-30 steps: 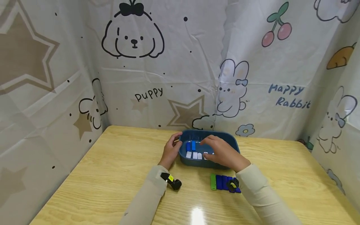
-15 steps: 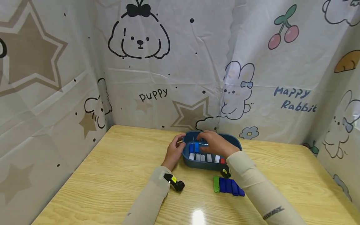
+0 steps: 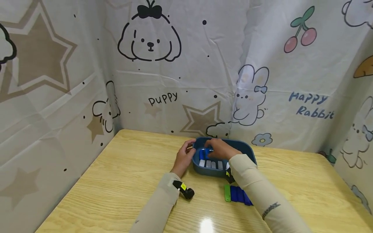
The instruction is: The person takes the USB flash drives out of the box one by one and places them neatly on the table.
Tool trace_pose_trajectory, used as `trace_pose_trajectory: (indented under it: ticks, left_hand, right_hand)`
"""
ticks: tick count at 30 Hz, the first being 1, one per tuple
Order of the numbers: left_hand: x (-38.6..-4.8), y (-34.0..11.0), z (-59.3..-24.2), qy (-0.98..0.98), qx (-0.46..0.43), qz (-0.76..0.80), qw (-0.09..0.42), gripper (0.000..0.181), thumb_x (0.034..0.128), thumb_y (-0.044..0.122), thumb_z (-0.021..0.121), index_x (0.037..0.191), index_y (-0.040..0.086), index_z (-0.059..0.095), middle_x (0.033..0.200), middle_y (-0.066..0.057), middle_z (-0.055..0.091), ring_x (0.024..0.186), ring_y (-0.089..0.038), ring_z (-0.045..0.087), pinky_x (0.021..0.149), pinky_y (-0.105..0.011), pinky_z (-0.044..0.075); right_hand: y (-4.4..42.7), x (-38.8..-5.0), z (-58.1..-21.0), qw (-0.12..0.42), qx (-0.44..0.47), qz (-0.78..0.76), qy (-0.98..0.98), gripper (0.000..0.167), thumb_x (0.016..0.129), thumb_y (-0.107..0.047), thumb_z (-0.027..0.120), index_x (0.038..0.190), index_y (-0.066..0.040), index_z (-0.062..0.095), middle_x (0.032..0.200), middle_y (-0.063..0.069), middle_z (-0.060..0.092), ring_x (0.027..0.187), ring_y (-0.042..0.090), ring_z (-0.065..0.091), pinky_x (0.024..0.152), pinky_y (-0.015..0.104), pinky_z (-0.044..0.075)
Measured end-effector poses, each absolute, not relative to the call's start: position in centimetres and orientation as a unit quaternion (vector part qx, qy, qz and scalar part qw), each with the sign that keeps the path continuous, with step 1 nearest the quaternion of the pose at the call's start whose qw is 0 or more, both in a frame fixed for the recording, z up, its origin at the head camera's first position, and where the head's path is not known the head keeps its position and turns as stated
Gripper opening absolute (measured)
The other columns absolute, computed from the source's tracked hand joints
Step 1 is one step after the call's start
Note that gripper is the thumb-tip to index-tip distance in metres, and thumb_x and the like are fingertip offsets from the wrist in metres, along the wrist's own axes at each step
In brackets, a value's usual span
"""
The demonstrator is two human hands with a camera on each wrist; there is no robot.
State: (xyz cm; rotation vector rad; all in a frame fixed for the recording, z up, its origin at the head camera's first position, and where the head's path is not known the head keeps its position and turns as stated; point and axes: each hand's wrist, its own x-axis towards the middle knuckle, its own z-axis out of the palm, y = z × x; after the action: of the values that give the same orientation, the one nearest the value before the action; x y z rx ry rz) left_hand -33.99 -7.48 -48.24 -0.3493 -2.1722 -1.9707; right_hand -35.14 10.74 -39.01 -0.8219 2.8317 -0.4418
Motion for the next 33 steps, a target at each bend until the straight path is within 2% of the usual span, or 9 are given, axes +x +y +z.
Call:
trace_pose_trajectory:
  ticks: [7, 16, 33]
  left_hand:
    - [-33.8, -7.4, -48.2, -0.736, -0.107, -0.661, 0.095, 0.038, 0.0929, 0.012, 0.055, 0.13, 0.02, 0.057, 0.132, -0.005, 0.056, 0.117, -0.025, 0.056, 0.099, -0.041, 0.045]
    - [-33.8, -7.5, -48.2, -0.737, -0.109, -0.661, 0.092, 0.038, 0.093, 0.011, 0.055, 0.13, 0.021, 0.057, 0.133, 0.0, 0.056, 0.119, -0.021, 0.053, 0.101, -0.039, 0.044]
    - [-33.9, -7.5, -48.4, -0.734, -0.108, -0.663, 0.096, 0.038, 0.092, 0.012, 0.056, 0.129, 0.023, 0.058, 0.131, -0.001, 0.057, 0.116, -0.022, 0.056, 0.099, -0.04, 0.045]
  right_hand:
    - [10.9, -35.7, -40.2, 0.078, -0.266, -0.148, 0.949, 0.041, 0.083, -0.013, 0.074, 0.12, -0.004, 0.062, 0.122, 0.012, 0.061, 0.113, 0.028, 0.057, 0.096, 0.043, 0.046]
    - [10.7, -35.9, -40.6, 0.081, -0.259, -0.152, 0.95, 0.04, 0.082, -0.014, 0.075, 0.119, -0.006, 0.063, 0.121, 0.012, 0.062, 0.111, 0.027, 0.058, 0.096, 0.044, 0.046]
    - [10.4, -36.1, -40.9, 0.08, -0.262, -0.139, 0.952, 0.036, 0.08, -0.012, 0.077, 0.113, -0.004, 0.067, 0.117, 0.012, 0.064, 0.108, 0.026, 0.06, 0.094, 0.042, 0.048]
